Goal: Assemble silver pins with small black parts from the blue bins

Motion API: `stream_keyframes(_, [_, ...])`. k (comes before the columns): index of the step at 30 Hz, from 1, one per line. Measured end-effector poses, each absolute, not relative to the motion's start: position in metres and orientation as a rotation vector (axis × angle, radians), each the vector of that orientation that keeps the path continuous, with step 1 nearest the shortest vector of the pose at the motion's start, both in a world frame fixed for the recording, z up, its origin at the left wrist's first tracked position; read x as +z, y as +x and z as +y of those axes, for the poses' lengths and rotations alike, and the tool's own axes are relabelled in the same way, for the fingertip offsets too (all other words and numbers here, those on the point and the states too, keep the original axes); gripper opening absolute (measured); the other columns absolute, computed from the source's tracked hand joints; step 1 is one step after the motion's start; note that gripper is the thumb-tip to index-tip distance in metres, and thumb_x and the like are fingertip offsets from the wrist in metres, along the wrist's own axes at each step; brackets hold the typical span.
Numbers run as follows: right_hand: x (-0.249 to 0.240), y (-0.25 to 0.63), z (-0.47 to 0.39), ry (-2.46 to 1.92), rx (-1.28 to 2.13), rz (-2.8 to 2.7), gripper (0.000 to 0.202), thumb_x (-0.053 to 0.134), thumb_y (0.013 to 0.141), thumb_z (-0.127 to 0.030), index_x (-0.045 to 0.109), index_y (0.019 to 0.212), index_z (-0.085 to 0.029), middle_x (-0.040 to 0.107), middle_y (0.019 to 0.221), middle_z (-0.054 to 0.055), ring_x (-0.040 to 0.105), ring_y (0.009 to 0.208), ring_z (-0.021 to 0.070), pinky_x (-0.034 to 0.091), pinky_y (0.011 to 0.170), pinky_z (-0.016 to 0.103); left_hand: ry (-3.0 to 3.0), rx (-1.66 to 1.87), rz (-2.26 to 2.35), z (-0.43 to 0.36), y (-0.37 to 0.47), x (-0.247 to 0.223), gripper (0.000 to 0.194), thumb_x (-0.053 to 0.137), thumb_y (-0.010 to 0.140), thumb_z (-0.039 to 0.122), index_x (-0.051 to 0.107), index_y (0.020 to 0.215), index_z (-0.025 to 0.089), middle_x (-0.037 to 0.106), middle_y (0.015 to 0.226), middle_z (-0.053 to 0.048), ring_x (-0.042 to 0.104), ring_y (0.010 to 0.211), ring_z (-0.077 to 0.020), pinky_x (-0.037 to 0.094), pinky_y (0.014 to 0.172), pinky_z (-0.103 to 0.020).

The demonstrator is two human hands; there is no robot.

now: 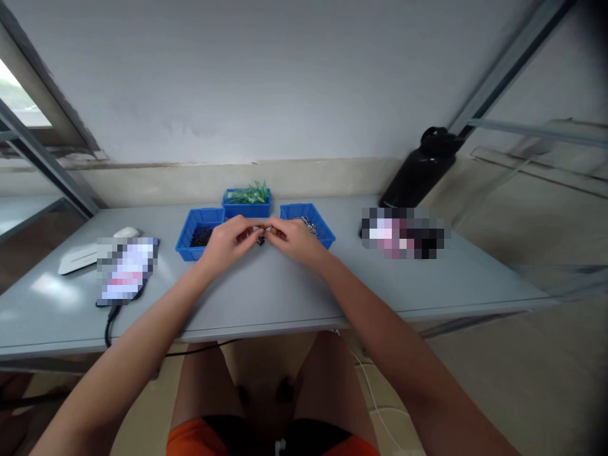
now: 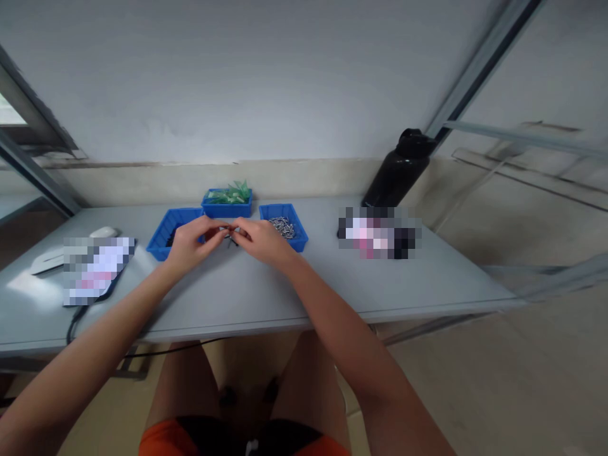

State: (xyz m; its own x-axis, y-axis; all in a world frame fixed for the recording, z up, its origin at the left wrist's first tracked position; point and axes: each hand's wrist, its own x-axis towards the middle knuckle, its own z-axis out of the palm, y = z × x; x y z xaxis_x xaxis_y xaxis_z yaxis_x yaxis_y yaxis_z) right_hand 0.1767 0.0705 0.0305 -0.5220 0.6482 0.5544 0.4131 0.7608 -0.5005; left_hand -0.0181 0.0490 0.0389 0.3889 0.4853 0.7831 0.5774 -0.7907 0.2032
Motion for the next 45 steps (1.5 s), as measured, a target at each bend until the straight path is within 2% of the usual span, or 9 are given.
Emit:
stream_keyframes(22, [0.0307,0.1800,0.0701,-0.814,0.305,-2.069,0.023,0.048,0.095,-0.037,0.063,0.099,-0.019,0.059,0.067,-0.002,0.050,0.058,0.0106,0.038,0.061,0.023,-2.457,-1.433,-1.053,0.0479,-0.0188,0.0415,0.018,0.056,0.091,0.030,0.069,0.097,0.018,0.063,0.070,0.000,0.053,0.057,-0.0090,0.045,0.059,-0.022])
stream_keyframes(37, [0.0332,0.1778,0.0630,-0.820,0.226,-2.090,0.027,0.044,0.096,-0.039,0.062,0.097,-0.019,0.060,0.069,0.000,0.052,0.062,0.0120,0.039,0.064,0.024,-2.761,-1.192,-1.179,0.0478,-0.0161,0.0413,0.021,0.052,0.091,0.029,0.069,0.093,0.017,0.068,0.073,-0.002,0.058,0.063,-0.0115,0.048,0.063,-0.024])
stream_keyframes(45, [0.0328,0.1799,0.0661,-0.825,0.276,-2.026,0.028,0.044,0.097,-0.041,0.062,0.101,-0.019,0.060,0.068,0.000,0.051,0.060,0.0114,0.038,0.061,0.023,-2.580,-1.409,-1.218,0.0484,-0.0173,0.0416,0.023,0.055,0.091,0.034,0.069,0.095,0.017,0.068,0.077,-0.003,0.056,0.060,-0.0107,0.047,0.059,-0.023])
